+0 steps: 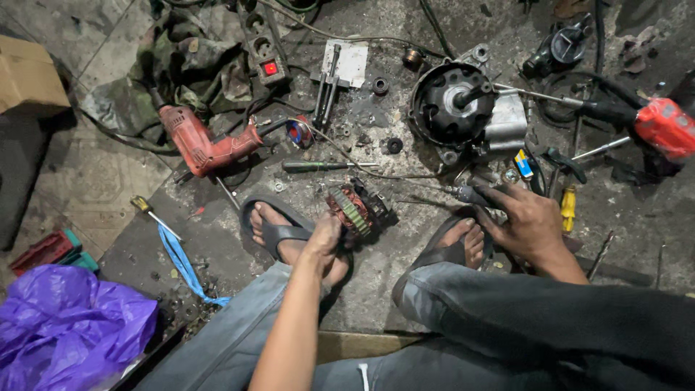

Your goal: The person disassembles a motor stator, removes a small black component, and uses a power drill to work on the stator assembly. The person then reassembles the stator and rotor components.

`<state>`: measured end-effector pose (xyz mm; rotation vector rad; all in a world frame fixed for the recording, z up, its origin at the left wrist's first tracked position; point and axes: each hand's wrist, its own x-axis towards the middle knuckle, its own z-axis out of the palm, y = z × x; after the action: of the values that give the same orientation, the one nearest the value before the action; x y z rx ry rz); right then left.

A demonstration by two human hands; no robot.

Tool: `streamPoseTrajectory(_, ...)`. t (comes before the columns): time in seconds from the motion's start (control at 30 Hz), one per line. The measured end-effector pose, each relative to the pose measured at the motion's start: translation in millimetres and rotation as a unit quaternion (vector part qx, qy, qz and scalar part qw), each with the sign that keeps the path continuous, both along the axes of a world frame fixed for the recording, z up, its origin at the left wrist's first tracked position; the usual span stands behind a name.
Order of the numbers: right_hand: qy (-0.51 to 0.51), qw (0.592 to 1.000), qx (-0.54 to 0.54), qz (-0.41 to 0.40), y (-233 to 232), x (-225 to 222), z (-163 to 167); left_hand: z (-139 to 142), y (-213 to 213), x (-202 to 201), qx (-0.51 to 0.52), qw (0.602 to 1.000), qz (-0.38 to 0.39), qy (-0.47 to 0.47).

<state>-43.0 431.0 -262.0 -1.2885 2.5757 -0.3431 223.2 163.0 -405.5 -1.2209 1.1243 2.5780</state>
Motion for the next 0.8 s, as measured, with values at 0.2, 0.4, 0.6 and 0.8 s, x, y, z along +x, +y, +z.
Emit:
streamPoseTrajectory(0.2,0.011,1.0,-0.015,0.003,0.6,0.0,-5.5,-4.4,2.9,2.5,-0.012,0.993,0.119,0.019)
streamPoseTrajectory(0.4,-0.006,1.0,-0.01,-0.012,0.4,2.1,-10.2,43.7,22.8,5.4,-0.136,0.979,0.137,-0.061)
streamPoseTrajectory(0.6,0.009,0.999,-0.046,0.005,-6.7,4.5,-8.0,88.1,42.4,-17.4,-0.322,0.9,-0.057,-0.289)
streamPoseTrajectory(0.8,-0.049,0.997,-0.053,-0.006,-6.1,0.5,-7.0,49.6,21.8,-25.3,-0.141,0.967,0.211,-0.011)
